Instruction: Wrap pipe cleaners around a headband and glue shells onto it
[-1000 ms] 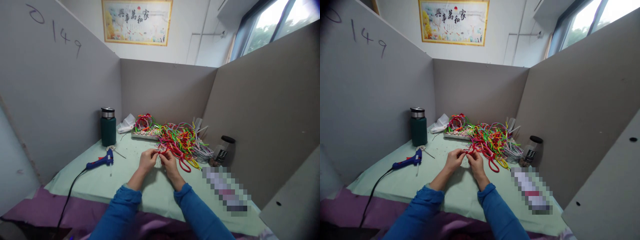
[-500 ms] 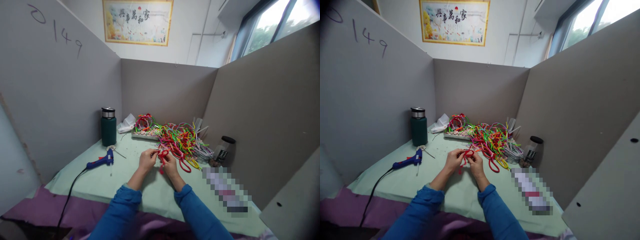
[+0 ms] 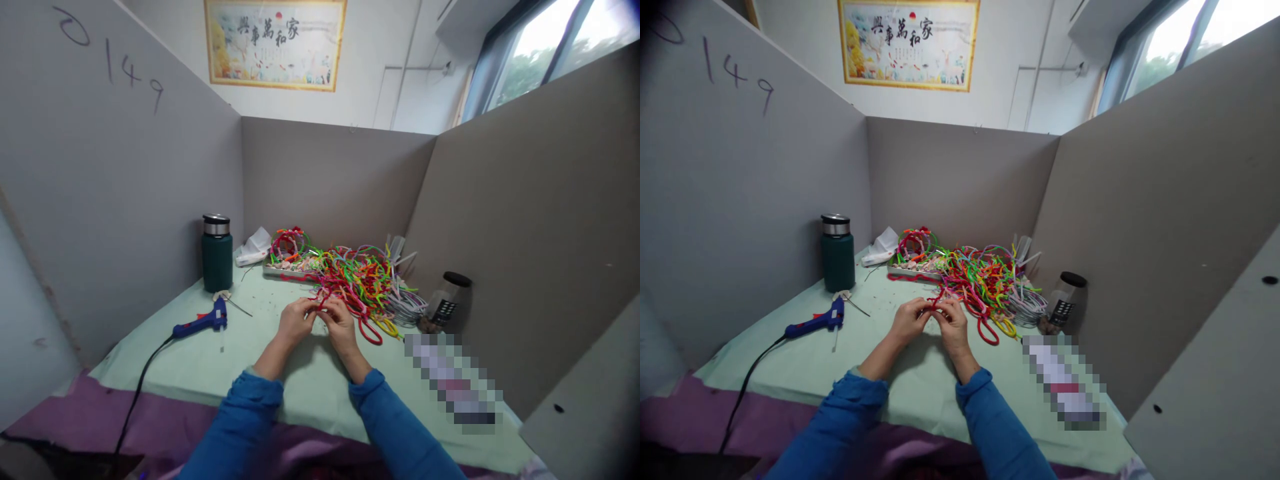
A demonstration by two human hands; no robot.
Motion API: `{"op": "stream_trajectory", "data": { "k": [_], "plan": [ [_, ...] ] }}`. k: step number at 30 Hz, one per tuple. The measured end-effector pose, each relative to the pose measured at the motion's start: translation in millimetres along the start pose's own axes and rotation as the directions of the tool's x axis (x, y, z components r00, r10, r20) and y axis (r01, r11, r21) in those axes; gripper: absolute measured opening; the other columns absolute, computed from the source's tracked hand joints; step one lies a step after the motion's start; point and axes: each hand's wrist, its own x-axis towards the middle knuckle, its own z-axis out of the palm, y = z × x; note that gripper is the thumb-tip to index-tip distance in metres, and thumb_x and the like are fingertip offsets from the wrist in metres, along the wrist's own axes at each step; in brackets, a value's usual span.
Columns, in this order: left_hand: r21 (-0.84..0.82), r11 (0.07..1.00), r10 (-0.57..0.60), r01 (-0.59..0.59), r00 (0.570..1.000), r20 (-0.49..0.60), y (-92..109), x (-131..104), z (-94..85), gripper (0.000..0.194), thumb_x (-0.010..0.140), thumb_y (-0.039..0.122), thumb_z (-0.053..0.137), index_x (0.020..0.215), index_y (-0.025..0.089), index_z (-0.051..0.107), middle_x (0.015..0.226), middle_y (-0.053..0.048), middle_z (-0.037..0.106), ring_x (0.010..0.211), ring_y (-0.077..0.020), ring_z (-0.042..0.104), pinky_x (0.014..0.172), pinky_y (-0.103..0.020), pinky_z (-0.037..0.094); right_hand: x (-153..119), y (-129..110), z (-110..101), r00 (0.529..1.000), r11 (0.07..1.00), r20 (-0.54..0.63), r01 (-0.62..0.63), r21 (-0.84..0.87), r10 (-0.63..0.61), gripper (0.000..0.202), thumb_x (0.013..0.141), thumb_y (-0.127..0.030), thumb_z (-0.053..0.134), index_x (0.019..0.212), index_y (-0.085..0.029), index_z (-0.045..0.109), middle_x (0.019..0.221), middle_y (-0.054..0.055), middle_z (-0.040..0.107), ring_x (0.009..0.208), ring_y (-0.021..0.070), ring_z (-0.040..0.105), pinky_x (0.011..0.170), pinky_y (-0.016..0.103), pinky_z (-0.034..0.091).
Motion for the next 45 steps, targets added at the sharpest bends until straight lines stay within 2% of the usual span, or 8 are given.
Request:
{"op": "stream_trajectory", "data": {
  "k": [3,7,10,14,26,32,37,45],
  "plan": [
    [-0.012,0.999,0.033,-0.033,0.999,0.012,2,-2,0.0,0.017,0.077,0.014,0.056,0.087,0.018,0.069,0.078,-0.002,0.063,0.068,-0.0115,0.054,0.065,-0.021,0.041,0,0,1,0.996,0.996,-0.023,-0.083,0.017,0.083,0.014,0.072,-0.027,0.069,0.082,-0.022,0.061,0.078,0.0,0.056,0.064,0.0136,0.05,0.058,0.026,0.041],
    [-0.033,0.997,0.076,-0.075,0.997,0.032,7,-2,-2.6,0.016,0.075,0.011,0.054,0.082,0.016,0.068,0.077,-0.002,0.061,0.068,-0.0113,0.053,0.064,-0.021,0.04,-1,2,1,0.991,0.992,-0.045,-0.125,0.035,0.126,0.017,0.071,-0.031,0.069,0.078,-0.02,0.057,0.073,-0.001,0.057,0.066,0.0149,0.053,0.062,0.027,0.043],
    [-0.071,0.997,0.04,-0.038,0.999,0.026,9,-1,-4.1,0.015,0.078,0.016,0.052,0.077,0.016,0.067,0.072,-0.001,0.06,0.066,-0.0109,0.052,0.063,-0.021,0.038,-1,4,1,0.993,0.994,-0.037,-0.112,0.004,0.112,0.017,0.072,-0.033,0.068,0.077,-0.02,0.058,0.073,0.0,0.057,0.066,0.0154,0.053,0.062,0.028,0.043],
    [-0.073,0.996,-0.046,0.045,0.999,-0.011,5,1,-1.5,0.028,0.085,0.027,0.048,0.065,0.016,0.064,0.062,0.0,0.057,0.06,-0.0102,0.049,0.059,-0.021,0.035,-2,2,0,0.997,0.996,0.015,-0.074,-0.053,0.075,0.013,0.076,-0.032,0.064,0.08,-0.021,0.06,0.075,0.001,0.058,0.065,0.0152,0.052,0.061,0.028,0.042],
    [0.02,0.988,-0.151,0.152,0.988,-0.021,-1,1,3.0,0.035,0.087,0.032,0.045,0.061,0.017,0.063,0.056,0.001,0.057,0.055,-0.0105,0.046,0.055,-0.021,0.029,-4,-8,1,0.996,0.98,0.059,0.076,-0.184,-0.066,0.008,0.081,-0.029,0.061,0.079,-0.023,0.066,0.08,0.002,0.053,0.073,0.0167,0.051,0.063,0.029,0.041],
    [-0.033,0.984,-0.173,0.173,0.985,0.002,0,0,3.0,0.035,0.087,0.033,0.043,0.064,0.018,0.065,0.056,0.001,0.058,0.055,-0.0103,0.049,0.055,-0.021,0.032,-3,-4,0,0.999,0.981,0.015,0.033,-0.192,-0.031,0.009,0.08,-0.029,0.061,0.077,-0.022,0.064,0.077,0.002,0.054,0.07,0.0162,0.05,0.062,0.028,0.04],
    [-0.128,0.982,-0.133,0.135,0.991,0.026,2,0,0.7,0.02,0.081,0.028,0.052,0.084,0.018,0.069,0.073,-0.001,0.067,0.063,-0.0115,0.056,0.06,-0.021,0.038,-1,-2,-2,1.0,0.987,-0.015,-0.001,-0.159,-0.001,0.01,0.079,-0.031,0.062,0.076,-0.021,0.065,0.078,0.002,0.055,0.073,0.0169,0.051,0.065,0.029,0.042],
    [-0.113,0.978,-0.177,0.176,0.984,-0.004,-1,1,1.3,0.022,0.08,0.025,0.051,0.072,0.016,0.069,0.06,0.002,0.06,0.057,-0.0095,0.049,0.056,-0.019,0.034,-1,5,-2,1.0,0.99,0.0,-0.003,-0.138,0.004,0.01,0.078,-0.03,0.063,0.082,-0.022,0.067,0.084,0.003,0.054,0.076,0.017,0.052,0.063,0.028,0.043]
  ]
}}
